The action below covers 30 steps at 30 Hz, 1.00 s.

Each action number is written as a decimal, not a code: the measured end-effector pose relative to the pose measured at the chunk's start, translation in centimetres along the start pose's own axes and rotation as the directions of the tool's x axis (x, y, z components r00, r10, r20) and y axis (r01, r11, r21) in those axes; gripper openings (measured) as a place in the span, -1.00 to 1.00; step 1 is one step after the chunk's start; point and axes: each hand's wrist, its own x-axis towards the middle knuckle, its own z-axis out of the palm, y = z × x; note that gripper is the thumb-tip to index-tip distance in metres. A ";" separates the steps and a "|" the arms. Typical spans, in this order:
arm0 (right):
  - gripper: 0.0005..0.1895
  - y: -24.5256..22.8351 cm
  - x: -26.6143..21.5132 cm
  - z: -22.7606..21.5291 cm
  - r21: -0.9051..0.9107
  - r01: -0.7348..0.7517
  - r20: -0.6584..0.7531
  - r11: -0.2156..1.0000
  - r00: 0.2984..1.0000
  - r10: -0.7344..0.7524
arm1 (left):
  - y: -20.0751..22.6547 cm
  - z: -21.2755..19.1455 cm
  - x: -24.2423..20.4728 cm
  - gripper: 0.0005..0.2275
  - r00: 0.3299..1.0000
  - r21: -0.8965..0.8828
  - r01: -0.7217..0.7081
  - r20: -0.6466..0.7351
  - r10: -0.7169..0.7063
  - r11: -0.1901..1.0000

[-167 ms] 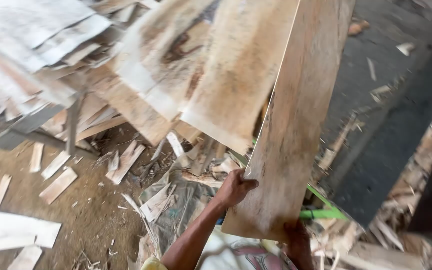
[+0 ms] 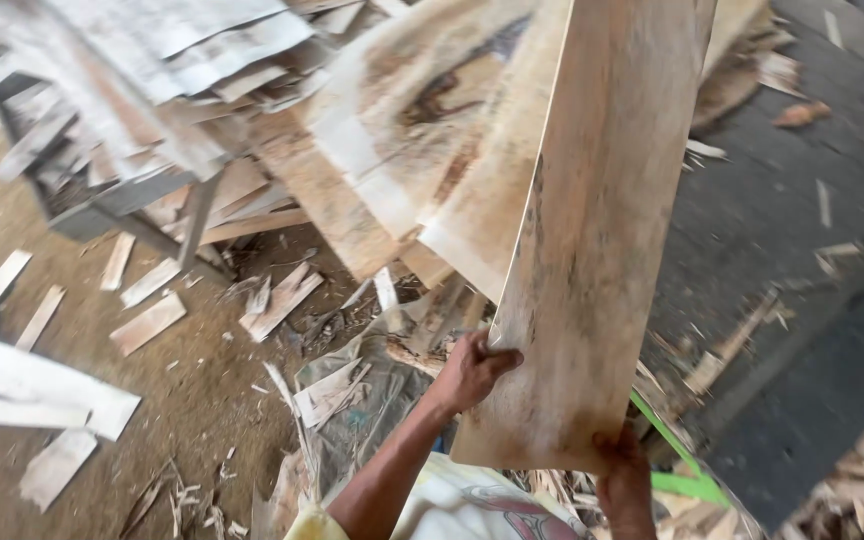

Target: Cutting and sorting thin strips of wood or bark using a large manual blade.

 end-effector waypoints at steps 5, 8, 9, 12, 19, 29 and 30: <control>-0.58 -7.3 4.8 13.9 -0.113 0.017 0.137 0.993 0.991 -0.001 | 2.1 -9.0 0.6 -0.83 0.978 -0.125 -0.096 -0.199 0.070 0.988; -0.60 -9.8 7.9 24.3 -0.213 -0.011 0.211 0.977 0.976 0.057 | 4.2 -16.4 1.8 -0.75 0.951 -0.224 -0.175 -0.291 0.105 0.959; -0.55 -10.9 8.9 28.4 -0.316 -0.014 0.194 0.949 0.978 0.080 | 5.0 -19.2 2.5 -0.72 0.936 -0.214 -0.192 -0.334 0.113 0.958; -0.45 -13.3 12.9 42.5 -0.378 -0.018 0.281 0.926 0.950 0.134 | 9.3 -28.4 5.0 -0.68 0.888 -0.088 -0.049 -0.460 0.003 0.995; -0.41 -13.7 26.0 71.8 -0.365 0.533 0.617 0.763 0.753 -0.230 | 8.9 -58.2 23.0 -0.14 0.605 0.132 -0.409 -0.701 0.377 0.903; -0.57 6.0 19.9 57.0 -0.765 0.454 0.608 0.457 0.742 0.283 | -10.4 -41.4 18.0 -0.40 0.732 -0.002 0.028 -0.681 -0.022 1.000; -0.55 7.1 19.7 53.6 -0.771 0.438 0.573 0.462 0.793 0.206 | -11.9 -38.4 16.8 -0.44 0.809 -0.099 0.114 -0.568 -0.150 0.989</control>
